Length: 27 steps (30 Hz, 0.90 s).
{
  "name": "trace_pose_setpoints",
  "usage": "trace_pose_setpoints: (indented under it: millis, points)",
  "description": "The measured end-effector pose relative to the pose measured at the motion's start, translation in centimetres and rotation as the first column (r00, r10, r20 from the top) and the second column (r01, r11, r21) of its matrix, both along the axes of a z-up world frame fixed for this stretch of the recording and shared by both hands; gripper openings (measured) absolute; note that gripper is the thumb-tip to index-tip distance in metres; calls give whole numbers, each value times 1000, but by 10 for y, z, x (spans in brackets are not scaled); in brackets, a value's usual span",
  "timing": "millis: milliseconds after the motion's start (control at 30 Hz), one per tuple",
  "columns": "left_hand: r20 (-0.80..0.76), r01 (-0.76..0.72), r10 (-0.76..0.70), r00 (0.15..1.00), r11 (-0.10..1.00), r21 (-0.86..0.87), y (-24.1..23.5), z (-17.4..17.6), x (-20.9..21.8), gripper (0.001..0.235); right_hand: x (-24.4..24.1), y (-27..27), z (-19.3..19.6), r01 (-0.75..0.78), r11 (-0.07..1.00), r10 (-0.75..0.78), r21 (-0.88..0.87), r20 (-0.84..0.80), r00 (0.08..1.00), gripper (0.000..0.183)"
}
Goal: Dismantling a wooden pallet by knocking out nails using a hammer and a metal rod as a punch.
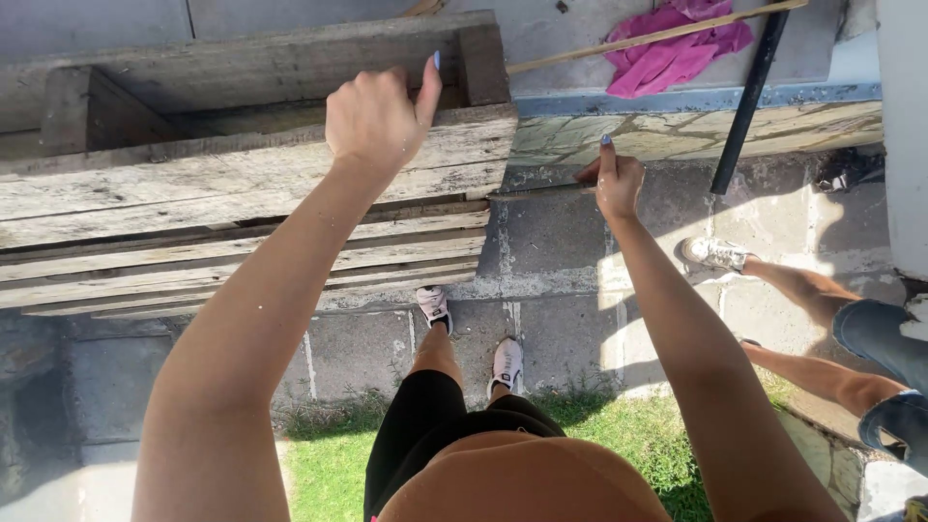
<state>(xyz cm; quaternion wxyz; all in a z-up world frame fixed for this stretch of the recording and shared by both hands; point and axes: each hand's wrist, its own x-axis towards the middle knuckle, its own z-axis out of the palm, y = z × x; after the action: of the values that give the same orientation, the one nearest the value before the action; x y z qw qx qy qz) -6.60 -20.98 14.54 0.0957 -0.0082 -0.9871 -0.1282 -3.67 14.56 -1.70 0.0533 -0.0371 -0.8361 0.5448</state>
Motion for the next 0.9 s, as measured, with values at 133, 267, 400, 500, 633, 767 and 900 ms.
trace_pose_setpoints:
  millis: [133, 267, 400, 500, 633, 767, 900]
  points:
    - [-7, 54, -54, 999, 999, 5, 3, 5, 3, 72, 19, -19, 24, 117, 987, -122, -110, -37, 992, 66]
    - [12, 74, -74, 997, 997, -7, 2, 3, 5, 71, -31, -36, 25, 46, 995, -57, -84, -128, 990, 59]
    - [48, 62, -63, 997, 998, 6, 0, 12, -2, 73, -45, -38, 26, 16, 976, -25, -219, -38, 999, 52]
    - [90, 58, -59, 994, 998, 11, 0, 6, 3, 74, 14, -48, 36, 109, 967, -128, -230, -69, 989, 54]
    - [150, 46, -49, 987, 999, 19, 2, 5, 3, 76, 90, -65, 32, 277, 956, -292, -93, -323, 900, 59]
    - [123, 23, -22, 992, 1000, -2, 2, -8, -1, 79, 102, -61, 34, 288, 943, -327, -163, -326, 887, 62]
    - [288, 15, -19, 957, 1000, 15, 0, -2, -1, 83, 117, -71, 52, 267, 963, -246, 29, -305, 920, 49]
